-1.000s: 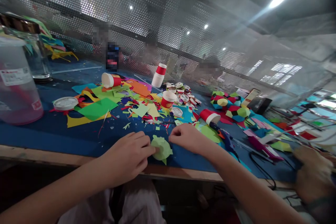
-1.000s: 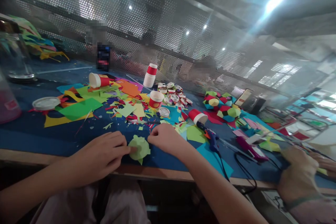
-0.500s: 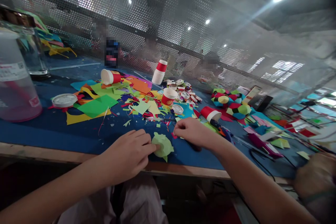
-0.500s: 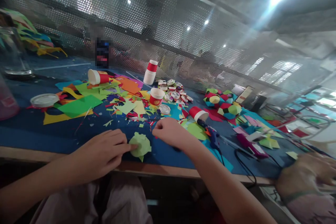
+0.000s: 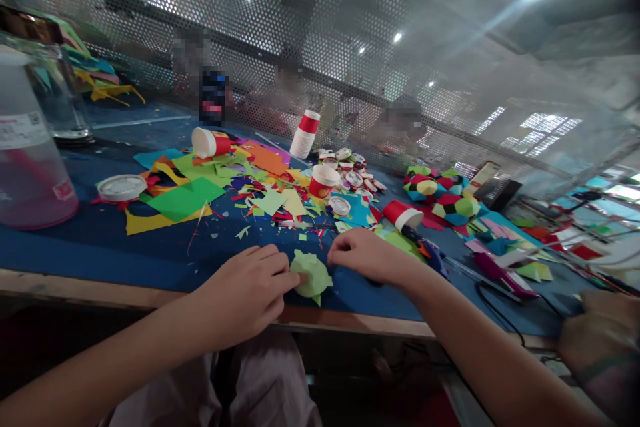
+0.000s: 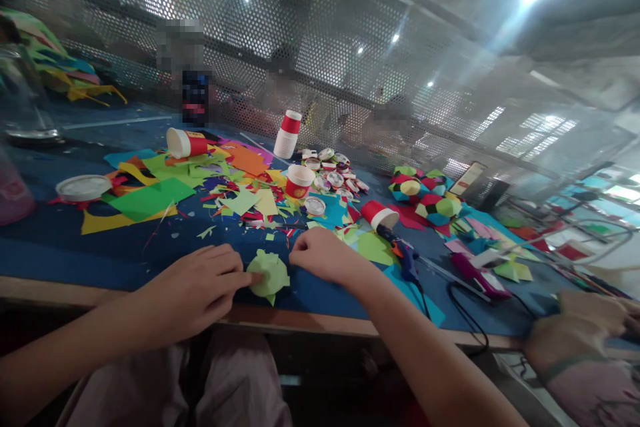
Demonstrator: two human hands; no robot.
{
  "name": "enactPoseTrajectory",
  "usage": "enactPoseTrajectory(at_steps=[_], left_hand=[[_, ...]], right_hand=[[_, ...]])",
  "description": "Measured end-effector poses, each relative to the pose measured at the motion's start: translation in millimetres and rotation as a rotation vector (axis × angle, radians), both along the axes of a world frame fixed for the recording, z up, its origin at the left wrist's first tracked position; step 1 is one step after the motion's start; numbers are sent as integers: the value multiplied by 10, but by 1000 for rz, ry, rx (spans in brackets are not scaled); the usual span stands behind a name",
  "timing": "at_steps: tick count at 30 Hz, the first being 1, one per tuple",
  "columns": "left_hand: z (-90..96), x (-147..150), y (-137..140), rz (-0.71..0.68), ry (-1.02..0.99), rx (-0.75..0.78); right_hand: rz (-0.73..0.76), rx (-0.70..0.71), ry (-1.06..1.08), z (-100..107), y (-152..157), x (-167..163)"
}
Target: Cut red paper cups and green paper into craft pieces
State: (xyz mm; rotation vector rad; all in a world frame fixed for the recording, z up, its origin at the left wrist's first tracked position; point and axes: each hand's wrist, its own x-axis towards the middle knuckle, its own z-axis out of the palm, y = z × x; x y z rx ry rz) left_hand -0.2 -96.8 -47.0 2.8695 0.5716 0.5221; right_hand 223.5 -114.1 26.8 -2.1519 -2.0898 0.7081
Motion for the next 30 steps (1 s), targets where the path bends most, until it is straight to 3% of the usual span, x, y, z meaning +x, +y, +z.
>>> enactPoseTrajectory(at_steps=[11, 24, 30], left_hand=[[-8, 1, -5, 9, 16, 10], [-33, -1, -9, -4, -18, 100], [-29, 3, -10, 1, -6, 105]], right_hand=[[46, -28, 93, -180, 54, 72], [10, 114, -40, -90, 19, 24], [47, 54, -1, -58, -14, 0]])
